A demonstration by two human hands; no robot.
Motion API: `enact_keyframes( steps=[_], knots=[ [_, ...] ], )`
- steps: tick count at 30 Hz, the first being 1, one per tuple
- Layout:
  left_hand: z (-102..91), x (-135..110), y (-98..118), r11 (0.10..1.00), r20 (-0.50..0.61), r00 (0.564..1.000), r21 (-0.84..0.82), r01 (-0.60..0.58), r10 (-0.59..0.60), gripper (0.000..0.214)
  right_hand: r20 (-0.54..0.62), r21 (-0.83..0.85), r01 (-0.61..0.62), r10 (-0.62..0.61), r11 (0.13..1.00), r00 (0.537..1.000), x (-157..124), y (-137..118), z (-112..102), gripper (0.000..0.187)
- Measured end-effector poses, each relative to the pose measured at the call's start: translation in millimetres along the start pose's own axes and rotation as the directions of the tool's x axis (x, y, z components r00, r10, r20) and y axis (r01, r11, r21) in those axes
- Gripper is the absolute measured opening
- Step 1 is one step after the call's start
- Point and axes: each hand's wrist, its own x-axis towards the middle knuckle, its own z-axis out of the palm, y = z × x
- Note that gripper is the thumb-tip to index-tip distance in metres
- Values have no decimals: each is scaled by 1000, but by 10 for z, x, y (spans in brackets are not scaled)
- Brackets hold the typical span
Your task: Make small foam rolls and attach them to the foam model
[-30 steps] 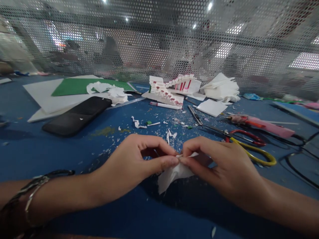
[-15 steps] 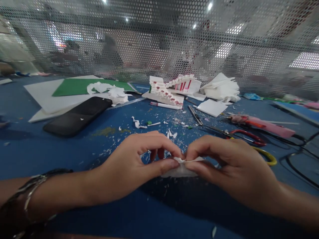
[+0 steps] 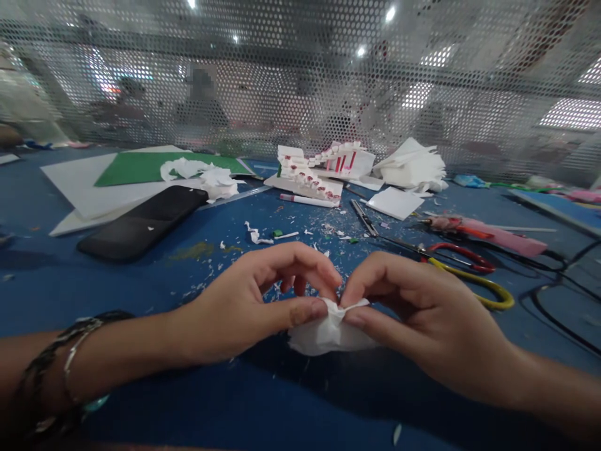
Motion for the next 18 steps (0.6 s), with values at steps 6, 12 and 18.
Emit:
enact_keyframes(
  steps=[6,12,18],
  knots=[
    [19,12,-76,996,-65,998,-87,-15,9,10,-9,-112,34,-35,993,999,-6,19,22,5],
    [47,-3,-50,996,-88,994,-64,-64,59,17,-26,-253,108,-119,961,993,-38,15,65,9],
    [60,-33,-16,994,-61,992,3,-106,107,16,-93,-306,90,-124,948,988,-53,1,74,11]
  ],
)
